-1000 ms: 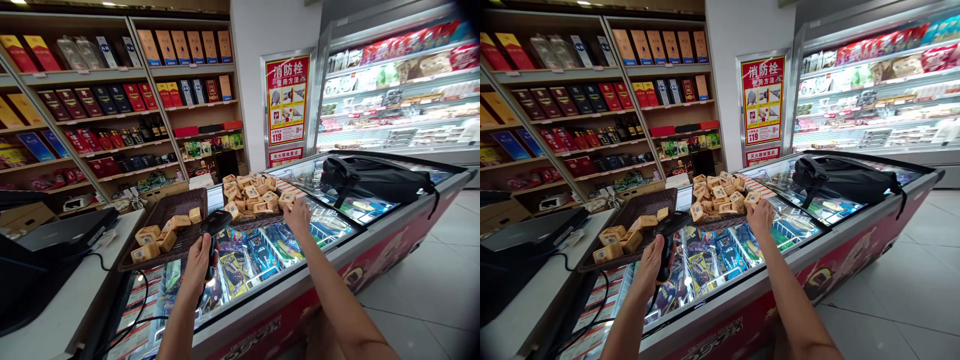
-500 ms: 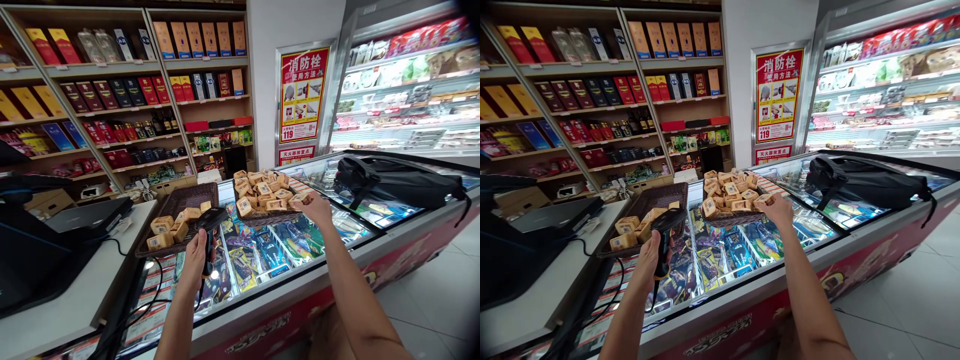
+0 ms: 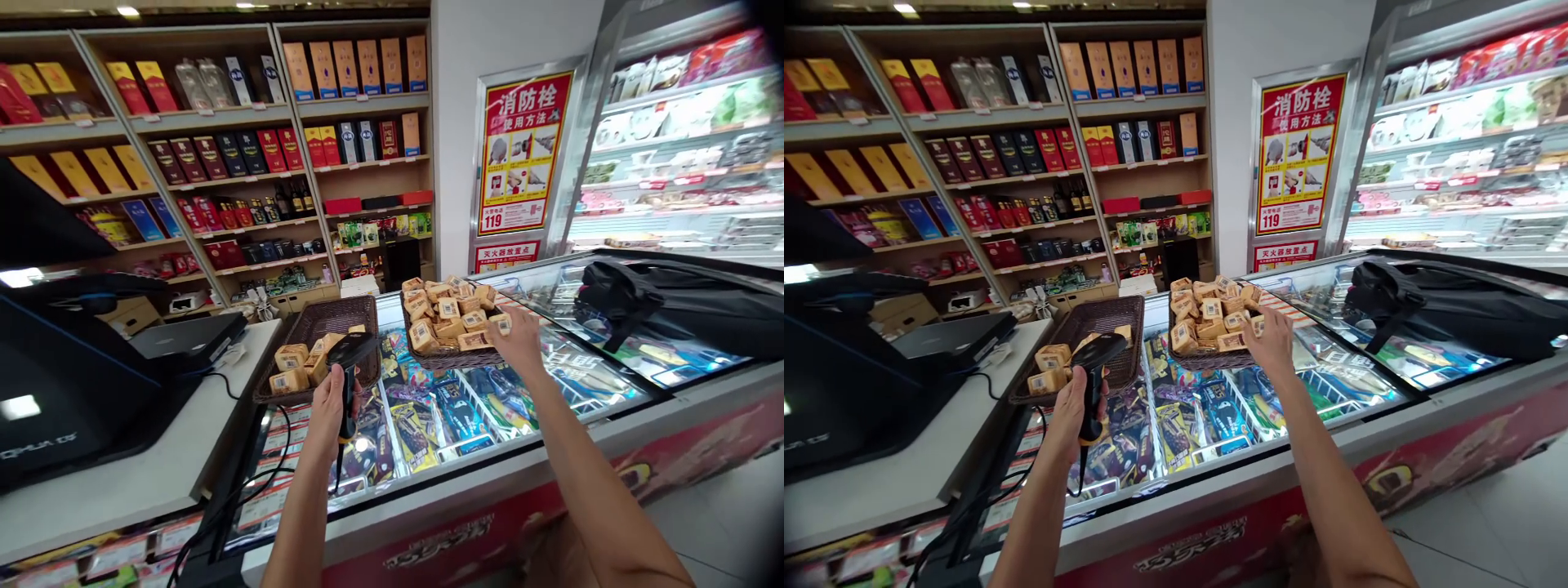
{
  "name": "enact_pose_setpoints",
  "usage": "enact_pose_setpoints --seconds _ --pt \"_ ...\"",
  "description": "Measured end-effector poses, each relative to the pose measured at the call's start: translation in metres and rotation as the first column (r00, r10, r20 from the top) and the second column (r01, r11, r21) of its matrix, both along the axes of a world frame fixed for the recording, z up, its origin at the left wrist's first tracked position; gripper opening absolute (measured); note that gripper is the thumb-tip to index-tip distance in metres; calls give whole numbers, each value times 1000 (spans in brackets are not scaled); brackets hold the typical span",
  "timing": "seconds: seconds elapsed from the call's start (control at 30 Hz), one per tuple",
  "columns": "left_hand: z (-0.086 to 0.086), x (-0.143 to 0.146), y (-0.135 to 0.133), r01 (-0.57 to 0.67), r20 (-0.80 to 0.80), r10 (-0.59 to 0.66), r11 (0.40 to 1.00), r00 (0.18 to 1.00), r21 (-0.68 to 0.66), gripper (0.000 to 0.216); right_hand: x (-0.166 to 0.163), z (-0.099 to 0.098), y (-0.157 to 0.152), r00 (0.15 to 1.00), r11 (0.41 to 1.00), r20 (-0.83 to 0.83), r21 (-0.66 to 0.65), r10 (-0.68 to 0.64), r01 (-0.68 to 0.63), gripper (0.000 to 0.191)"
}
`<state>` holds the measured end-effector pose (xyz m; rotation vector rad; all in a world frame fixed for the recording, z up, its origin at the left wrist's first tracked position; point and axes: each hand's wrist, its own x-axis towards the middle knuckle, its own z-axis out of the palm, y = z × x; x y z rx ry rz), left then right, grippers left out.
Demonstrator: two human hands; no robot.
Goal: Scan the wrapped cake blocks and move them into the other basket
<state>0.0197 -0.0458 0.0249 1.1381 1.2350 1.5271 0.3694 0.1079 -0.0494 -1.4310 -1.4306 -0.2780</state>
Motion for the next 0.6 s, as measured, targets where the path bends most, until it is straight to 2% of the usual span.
enact_pose_setpoints --seconds 0.07,0.13,0.2,0.27,0.37,0.43,0.5,0.6 --pt "-1 -10 -2 -39 10 39 999 999 1 62 -47 13 -2 997 995 -18 62 81 -80 40" --pt "-2 -23 -5 -100 4 100 995 995 -6 64 -100 25 -5 974 972 6 61 225 -225 34" --pt "-3 -39 -9 -165 -5 165 986 986 -23 67 -154 32 -11 919 922 76 -39 388 -386 28" --pt "-3 -58 -14 -241 -11 240 970 971 -45 69 -206 35 -17 836 839 128 -203 533 -504 25" --pt "1 -84 -24 -330 -21 329 943 944 -53 70 -274 34 -24 709 701 162 -406 686 -586 26" --pt "4 -99 -31 -364 -20 364 931 931 -39 69 -311 31 -26 649 628 140 -467 748 -622 28" --pt "6 -110 -37 -386 -35 385 921 922 -41 69 -343 28 -26 624 584 100 -492 775 -646 31" --pt "6 -116 -43 -394 -60 391 917 918 -64 69 -380 22 -25 652 582 51 -508 756 -635 37"
